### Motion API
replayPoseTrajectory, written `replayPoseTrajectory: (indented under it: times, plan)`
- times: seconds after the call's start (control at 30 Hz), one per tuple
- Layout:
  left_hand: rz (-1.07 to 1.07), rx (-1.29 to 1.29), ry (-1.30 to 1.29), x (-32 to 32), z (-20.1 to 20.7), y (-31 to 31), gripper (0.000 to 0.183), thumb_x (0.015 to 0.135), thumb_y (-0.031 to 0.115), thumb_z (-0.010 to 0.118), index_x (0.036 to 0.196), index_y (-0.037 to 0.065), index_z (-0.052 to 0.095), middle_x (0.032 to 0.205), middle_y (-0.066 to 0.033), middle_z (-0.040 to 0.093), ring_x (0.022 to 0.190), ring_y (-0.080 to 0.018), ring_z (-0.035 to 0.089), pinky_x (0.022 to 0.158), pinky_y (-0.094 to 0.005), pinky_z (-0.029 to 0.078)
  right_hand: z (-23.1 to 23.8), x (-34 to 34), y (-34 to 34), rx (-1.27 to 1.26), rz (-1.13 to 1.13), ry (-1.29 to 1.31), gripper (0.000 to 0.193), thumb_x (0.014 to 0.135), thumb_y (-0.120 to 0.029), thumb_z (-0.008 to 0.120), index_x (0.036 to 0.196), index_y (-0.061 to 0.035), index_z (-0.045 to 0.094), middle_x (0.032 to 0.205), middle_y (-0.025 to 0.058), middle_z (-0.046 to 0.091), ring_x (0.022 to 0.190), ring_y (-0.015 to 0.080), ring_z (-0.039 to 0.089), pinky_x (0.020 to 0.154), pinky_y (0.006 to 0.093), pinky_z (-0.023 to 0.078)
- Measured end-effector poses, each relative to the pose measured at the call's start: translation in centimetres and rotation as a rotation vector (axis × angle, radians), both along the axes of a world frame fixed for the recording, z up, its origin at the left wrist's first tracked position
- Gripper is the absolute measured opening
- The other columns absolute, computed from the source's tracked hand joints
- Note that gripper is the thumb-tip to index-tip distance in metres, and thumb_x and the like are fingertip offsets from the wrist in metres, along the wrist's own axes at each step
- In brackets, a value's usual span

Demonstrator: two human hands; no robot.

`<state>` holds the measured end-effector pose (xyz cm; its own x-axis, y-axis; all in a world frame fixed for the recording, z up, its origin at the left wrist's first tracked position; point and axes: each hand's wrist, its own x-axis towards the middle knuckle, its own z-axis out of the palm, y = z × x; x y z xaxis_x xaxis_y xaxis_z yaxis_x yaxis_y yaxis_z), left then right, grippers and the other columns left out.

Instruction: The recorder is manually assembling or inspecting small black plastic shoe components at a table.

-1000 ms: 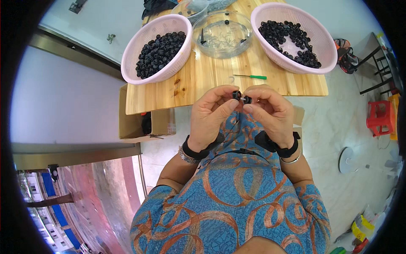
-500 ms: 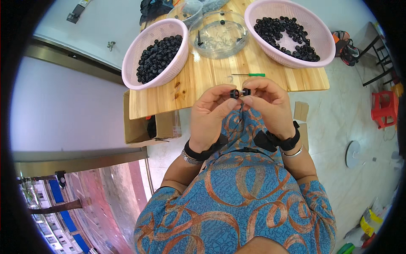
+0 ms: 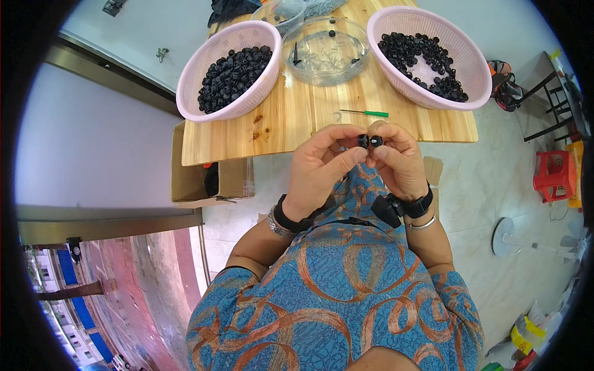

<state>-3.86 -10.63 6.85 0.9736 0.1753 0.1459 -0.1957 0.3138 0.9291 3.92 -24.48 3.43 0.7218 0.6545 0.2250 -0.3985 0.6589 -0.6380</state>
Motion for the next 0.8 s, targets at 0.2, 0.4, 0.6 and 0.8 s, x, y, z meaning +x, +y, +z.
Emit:
replayPoseTrajectory:
  times: [0.2,0.4,0.6,0.8]
  plan:
    - [-0.014,-0.161,0.035,-0.1,-0.5,0.8,0.026,0.083,0.001,0.057,0.109,-0.003,0.052,0.09,-0.0073,0.059,0.081,-0.012,0.057,0.073,-0.0225,0.047,1.9,-0.7,0.2,-0.179,-0.224,-0.255,0.023,0.078,0.007,0.057,0.1,0.0015,0.056,0.1,0.0082,0.053,0.083,0.0124,0.055,0.069,0.0237,0.05]
    - [-0.007,-0.238,0.048,-0.3,-0.4,1.1,0.028,0.084,0.0,0.056,0.111,-0.003,0.051,0.096,-0.0089,0.06,0.083,-0.0129,0.058,0.076,-0.024,0.048,3.9,-1.3,0.4,-0.456,-0.452,-0.619,0.023,0.077,0.005,0.059,0.1,0.0018,0.057,0.099,0.0087,0.053,0.083,0.0125,0.056,0.067,0.0229,0.05]
    - [0.012,-0.258,0.052,-0.5,-0.6,1.5,0.027,0.085,0.0,0.053,0.112,-0.003,0.051,0.1,-0.0093,0.059,0.088,-0.0153,0.059,0.08,-0.0274,0.049,5.0,-2.0,0.8,-0.538,-0.583,-0.69,0.021,0.074,0.003,0.062,0.094,0.0008,0.057,0.088,0.0087,0.057,0.071,0.0134,0.058,0.064,0.0231,0.049]
    - [0.011,-0.316,0.035,-0.5,-0.8,1.6,0.026,0.085,-0.001,0.051,0.111,-0.003,0.051,0.1,-0.0098,0.058,0.09,-0.0164,0.058,0.08,-0.0293,0.05,5.3,-1.7,0.9,-0.538,-0.603,-0.806,0.019,0.072,0.001,0.063,0.09,0.0004,0.055,0.087,0.0087,0.057,0.067,0.015,0.058,0.059,0.0241,0.047]
